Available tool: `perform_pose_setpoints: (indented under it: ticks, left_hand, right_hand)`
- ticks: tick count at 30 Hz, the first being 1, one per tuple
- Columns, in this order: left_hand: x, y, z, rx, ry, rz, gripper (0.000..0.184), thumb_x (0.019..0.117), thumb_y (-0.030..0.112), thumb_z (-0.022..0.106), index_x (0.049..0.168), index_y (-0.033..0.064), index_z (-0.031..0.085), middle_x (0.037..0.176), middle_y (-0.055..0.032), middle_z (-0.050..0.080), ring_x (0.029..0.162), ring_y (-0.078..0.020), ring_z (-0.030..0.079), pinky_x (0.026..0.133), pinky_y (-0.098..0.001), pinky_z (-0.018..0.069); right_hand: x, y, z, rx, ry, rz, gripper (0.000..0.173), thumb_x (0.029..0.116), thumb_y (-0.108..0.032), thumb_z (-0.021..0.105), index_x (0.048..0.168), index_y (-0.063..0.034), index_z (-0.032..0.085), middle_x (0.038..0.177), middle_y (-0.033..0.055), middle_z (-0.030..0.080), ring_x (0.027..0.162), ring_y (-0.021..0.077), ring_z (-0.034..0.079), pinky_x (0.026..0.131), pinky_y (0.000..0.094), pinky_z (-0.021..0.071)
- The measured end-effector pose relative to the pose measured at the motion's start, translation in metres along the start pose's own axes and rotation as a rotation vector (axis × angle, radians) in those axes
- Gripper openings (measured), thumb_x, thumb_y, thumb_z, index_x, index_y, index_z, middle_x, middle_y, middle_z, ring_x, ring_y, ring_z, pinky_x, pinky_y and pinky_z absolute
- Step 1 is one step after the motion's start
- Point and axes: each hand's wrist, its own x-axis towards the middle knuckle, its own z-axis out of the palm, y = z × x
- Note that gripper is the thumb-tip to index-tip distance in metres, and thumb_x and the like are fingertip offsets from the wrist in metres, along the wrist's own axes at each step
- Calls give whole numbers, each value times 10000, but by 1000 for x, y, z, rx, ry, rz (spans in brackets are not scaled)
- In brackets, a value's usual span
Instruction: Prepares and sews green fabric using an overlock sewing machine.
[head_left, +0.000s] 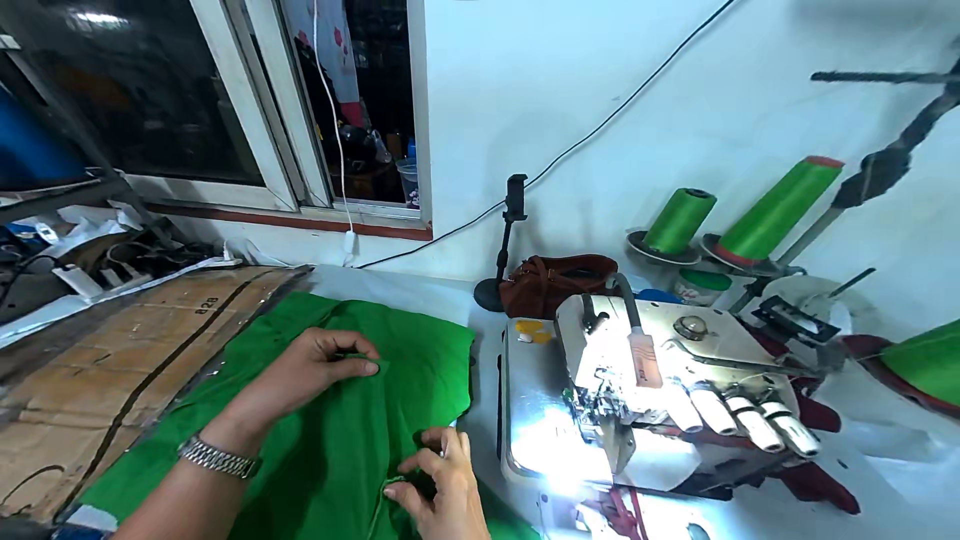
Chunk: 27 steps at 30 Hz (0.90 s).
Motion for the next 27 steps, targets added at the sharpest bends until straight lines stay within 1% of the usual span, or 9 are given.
perform_pose_setpoints:
  ticks: [1, 3, 5, 7, 9, 11, 14, 20, 27]
  left_hand:
    - [-5, 7, -1, -21, 37, 27, 141, 857, -48, 701, 883, 79, 757, 818, 13, 732, 726, -71, 668, 670, -232, 559]
    - [-15, 20, -3, -51, 107, 75, 151, 865, -55, 670, 884, 78, 738, 784, 26, 708, 670, -46, 624, 623, -194, 519]
    - [-25, 29, -4, -62, 152, 118, 155, 872, -33, 650, 892, 97, 732, 787, 51, 703, 663, -15, 615, 622, -162, 518]
    - [-33, 38, -4, -70, 193, 144, 156, 886, -28, 637, 899, 100, 726, 791, 56, 699, 673, -10, 616, 633, -157, 521]
    - [-39, 42, -5, -84, 235, 171, 160, 897, -15, 624, 906, 113, 719, 792, 62, 695, 681, -7, 617, 635, -148, 521]
    - [-45, 45, -4, -83, 265, 195, 158, 912, 21, 606, 915, 141, 709, 794, 79, 683, 684, 6, 610, 632, -136, 514]
    - [-54, 46, 0, -92, 273, 227, 134, 922, 87, 611, 930, 178, 710, 818, 90, 689, 704, 5, 624, 647, -140, 527]
    - [-72, 54, 12, -107, 325, 265, 116, 913, 134, 658, 961, 212, 729, 881, 100, 717, 745, 0, 662, 684, -153, 563]
    - [-77, 50, 19, -170, 353, 220, 154, 865, 106, 685, 943, 218, 756, 900, 70, 741, 768, -23, 685, 697, -179, 580]
  right_hand:
    - [-1, -2, -1, 30, -11, 2, 183, 857, -255, 791, 894, -76, 793, 1141, 163, 679, 1120, 347, 596, 947, 506, 490]
    - [-4, -7, -2, 91, 4, -8, 134, 866, -196, 764, 866, -67, 798, 1009, 114, 712, 1035, 298, 627, 898, 487, 482]
    - [-10, -12, -1, 152, 58, -43, 127, 880, -155, 742, 857, -37, 781, 911, 93, 722, 944, 227, 663, 850, 397, 514]
    - [-16, -14, -1, 221, 130, -112, 116, 890, -109, 722, 849, -5, 752, 875, 95, 713, 902, 154, 683, 827, 267, 557]
    - [-23, -19, -3, 259, 194, -193, 95, 885, -58, 701, 838, 25, 711, 852, 113, 698, 866, 127, 685, 797, 210, 558]
    - [-31, -26, -8, 250, 235, -244, 67, 872, -14, 678, 833, 40, 682, 842, 126, 696, 834, 118, 687, 769, 194, 560]
    - [-44, -37, -16, 225, 240, -209, 29, 847, 33, 662, 824, 50, 670, 840, 143, 697, 816, 116, 692, 747, 187, 560]
    - [-62, -48, -21, 134, 266, -168, 32, 843, 39, 647, 812, 47, 651, 840, 161, 699, 791, 146, 696, 724, 207, 564]
    - [-65, -44, -20, 98, 303, -141, 35, 803, 51, 667, 780, 29, 652, 798, 135, 693, 738, 125, 682, 681, 192, 556]
